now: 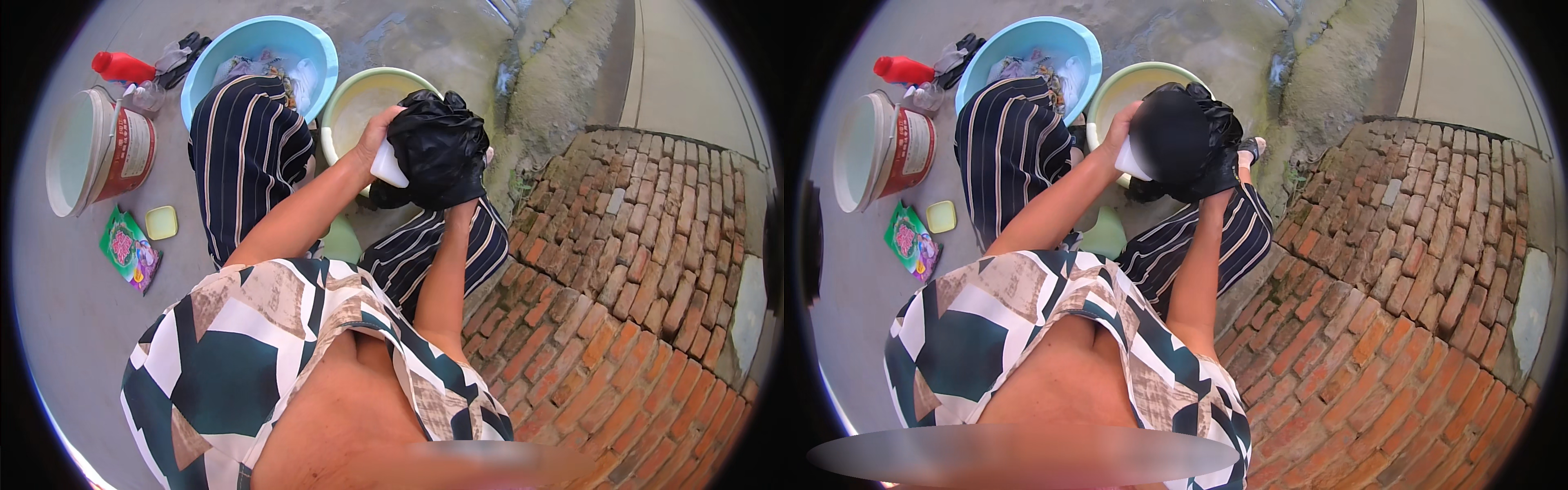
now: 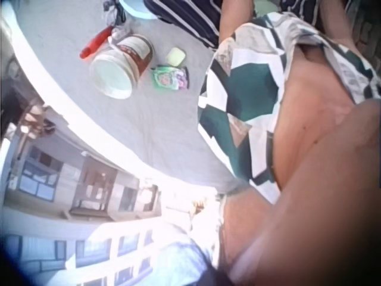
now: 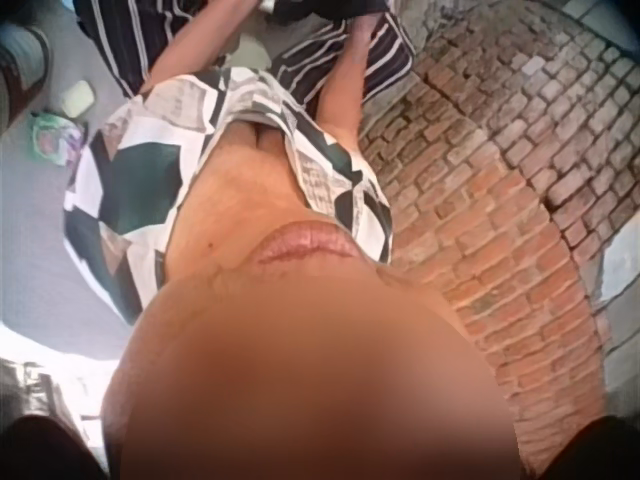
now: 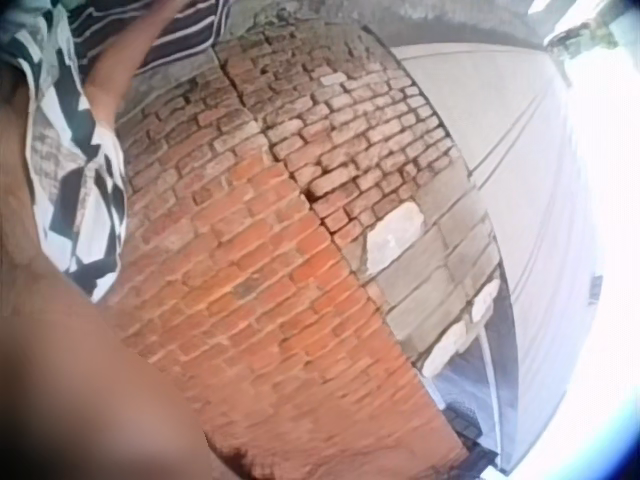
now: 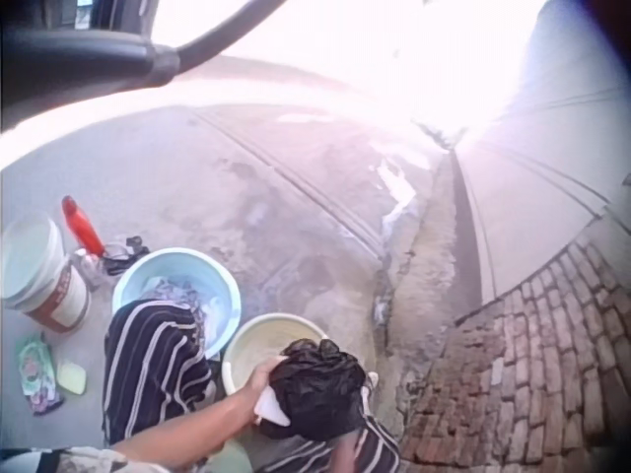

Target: The person washes a black garment in a basin of water, rubbing soap onto the fabric and scrubbing it by hand before rinsing it in the basin.

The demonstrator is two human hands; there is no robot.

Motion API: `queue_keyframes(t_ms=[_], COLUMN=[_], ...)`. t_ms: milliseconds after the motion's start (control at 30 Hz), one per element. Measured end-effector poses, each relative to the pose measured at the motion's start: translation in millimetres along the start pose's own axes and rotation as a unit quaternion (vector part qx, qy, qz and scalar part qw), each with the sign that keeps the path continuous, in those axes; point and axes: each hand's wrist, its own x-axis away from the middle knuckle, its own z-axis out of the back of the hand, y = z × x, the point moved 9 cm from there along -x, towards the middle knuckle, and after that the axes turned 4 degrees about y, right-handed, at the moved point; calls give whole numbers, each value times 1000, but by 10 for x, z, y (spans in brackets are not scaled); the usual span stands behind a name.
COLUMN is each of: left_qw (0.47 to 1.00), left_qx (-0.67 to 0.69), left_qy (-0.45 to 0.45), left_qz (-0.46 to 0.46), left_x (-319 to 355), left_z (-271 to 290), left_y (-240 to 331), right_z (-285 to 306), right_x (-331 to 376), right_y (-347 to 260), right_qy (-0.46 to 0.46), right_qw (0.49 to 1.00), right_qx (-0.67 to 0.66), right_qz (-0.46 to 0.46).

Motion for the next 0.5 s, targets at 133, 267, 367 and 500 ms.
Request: queue_keyframes(t_ms=[133,267,367,500], left_qw=[1000,985,920,616], left_qx=[8,-121,-364,-760], left_qy=[19,106,117,202], left_qz=[15,64,83,-51], left_x=[-142,-15,81,279], left_z=[193,581,669,281], left_y=[-338,-409,-265,398], right_z=[-523,-650,-683,-870], right_x=[420,240,205,322], right_y=[27,21,140,-179], right_qy=[144,-88,-144,-25], right_qw=[988,988,962,784], right_qx=[44,-121,173,487], right_qz=[-23,40,154,384])
